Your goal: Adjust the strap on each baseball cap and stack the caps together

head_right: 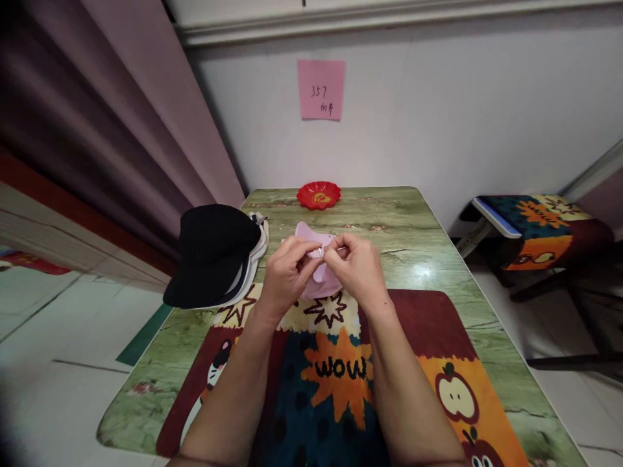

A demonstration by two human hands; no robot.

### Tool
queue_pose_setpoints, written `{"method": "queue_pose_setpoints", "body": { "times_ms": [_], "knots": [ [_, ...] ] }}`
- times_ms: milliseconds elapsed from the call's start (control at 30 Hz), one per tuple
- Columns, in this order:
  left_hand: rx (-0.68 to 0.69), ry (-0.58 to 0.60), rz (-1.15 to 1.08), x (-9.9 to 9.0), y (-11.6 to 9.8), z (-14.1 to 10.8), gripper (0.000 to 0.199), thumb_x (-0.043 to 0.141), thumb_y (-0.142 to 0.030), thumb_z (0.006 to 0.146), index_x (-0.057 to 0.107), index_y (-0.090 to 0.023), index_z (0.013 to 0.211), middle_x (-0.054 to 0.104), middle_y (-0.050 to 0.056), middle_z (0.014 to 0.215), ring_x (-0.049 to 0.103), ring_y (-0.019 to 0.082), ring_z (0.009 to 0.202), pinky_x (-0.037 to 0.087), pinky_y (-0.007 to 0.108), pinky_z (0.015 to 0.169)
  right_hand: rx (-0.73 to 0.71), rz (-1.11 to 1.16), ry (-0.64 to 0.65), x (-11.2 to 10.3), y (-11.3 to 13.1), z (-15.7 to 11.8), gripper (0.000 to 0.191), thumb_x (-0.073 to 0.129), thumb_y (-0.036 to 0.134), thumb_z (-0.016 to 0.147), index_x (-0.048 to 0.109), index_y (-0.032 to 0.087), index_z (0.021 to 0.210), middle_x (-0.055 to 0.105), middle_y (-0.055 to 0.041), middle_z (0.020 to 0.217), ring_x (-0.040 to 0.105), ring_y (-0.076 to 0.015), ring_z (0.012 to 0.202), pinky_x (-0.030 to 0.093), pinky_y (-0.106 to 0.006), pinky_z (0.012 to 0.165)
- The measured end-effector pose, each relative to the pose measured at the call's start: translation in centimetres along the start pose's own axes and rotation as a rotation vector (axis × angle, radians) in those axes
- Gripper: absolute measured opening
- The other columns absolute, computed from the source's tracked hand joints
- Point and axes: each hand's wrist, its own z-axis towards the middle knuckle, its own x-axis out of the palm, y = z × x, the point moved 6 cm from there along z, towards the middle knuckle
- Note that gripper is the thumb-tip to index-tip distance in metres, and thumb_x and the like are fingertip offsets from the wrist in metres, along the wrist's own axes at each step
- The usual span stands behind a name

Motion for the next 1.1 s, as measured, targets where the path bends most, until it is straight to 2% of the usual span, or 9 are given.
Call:
{"method": "queue_pose_setpoints", "body": {
  "times_ms": [233, 500, 767, 967, 1100],
  "knots": [
    [0.035, 0.008, 0.044, 0.23, -0.43, -0.04, 0.014, 0.059, -0.019, 0.095, 0.067, -0.017, 0.107, 0.065, 0.006, 0.094, 0.063, 0.017, 0.089, 0.051, 0.027, 0.079, 0.028, 0.028, 0.003, 0.09, -0.45, 0.23, 0.009, 0.063, 0.027, 0.071, 0.063, 0.019, 0.067, 0.059, 0.0029, 0.056, 0.049, -0.0115, 0.052, 0.033, -0.025, 0.051],
    [0.017, -0.042, 0.001, -0.18, -0.32, -0.11, 0.017, 0.063, -0.022, 0.094, 0.069, -0.018, 0.109, 0.065, 0.007, 0.101, 0.065, 0.015, 0.092, 0.052, 0.026, 0.08, 0.006, 0.191, 0.117, 0.25, -0.47, 0.24, 0.009, 0.064, 0.027, 0.072, 0.063, 0.018, 0.069, 0.062, -0.0005, 0.067, 0.052, -0.0128, 0.061, 0.039, -0.026, 0.057],
    [0.016, -0.003, 0.044, 0.03, -0.62, -0.2, 0.017, 0.062, -0.02, 0.094, 0.068, -0.019, 0.109, 0.067, 0.004, 0.09, 0.064, 0.015, 0.084, 0.05, 0.026, 0.074, 0.002, 0.192, 0.067, 0.16, -0.33, 0.28, 0.009, 0.064, 0.027, 0.072, 0.062, 0.019, 0.07, 0.064, -0.001, 0.067, 0.053, -0.0133, 0.061, 0.04, -0.026, 0.058],
    [0.017, -0.002, 0.042, 0.17, -0.61, -0.28, 0.015, 0.059, -0.017, 0.094, 0.067, -0.018, 0.107, 0.074, 0.006, 0.096, 0.069, 0.015, 0.084, 0.052, 0.026, 0.076, -0.036, -0.008, -0.005, -0.05, 0.36, 0.0, 0.009, 0.064, 0.026, 0.073, 0.06, 0.02, 0.067, 0.057, 0.0036, 0.057, 0.047, -0.0106, 0.052, 0.035, -0.025, 0.053],
    [0.004, -0.017, 0.051, -0.01, -0.43, -0.25, 0.013, 0.061, -0.017, 0.093, 0.067, -0.018, 0.105, 0.075, 0.006, 0.096, 0.07, 0.016, 0.084, 0.053, 0.026, 0.076, -0.018, 0.107, 0.081, 0.31, 0.06, 0.02, 0.012, 0.067, 0.03, 0.074, 0.063, 0.019, 0.071, 0.057, 0.0028, 0.057, 0.045, -0.0109, 0.052, 0.032, -0.025, 0.051]
  ]
}}
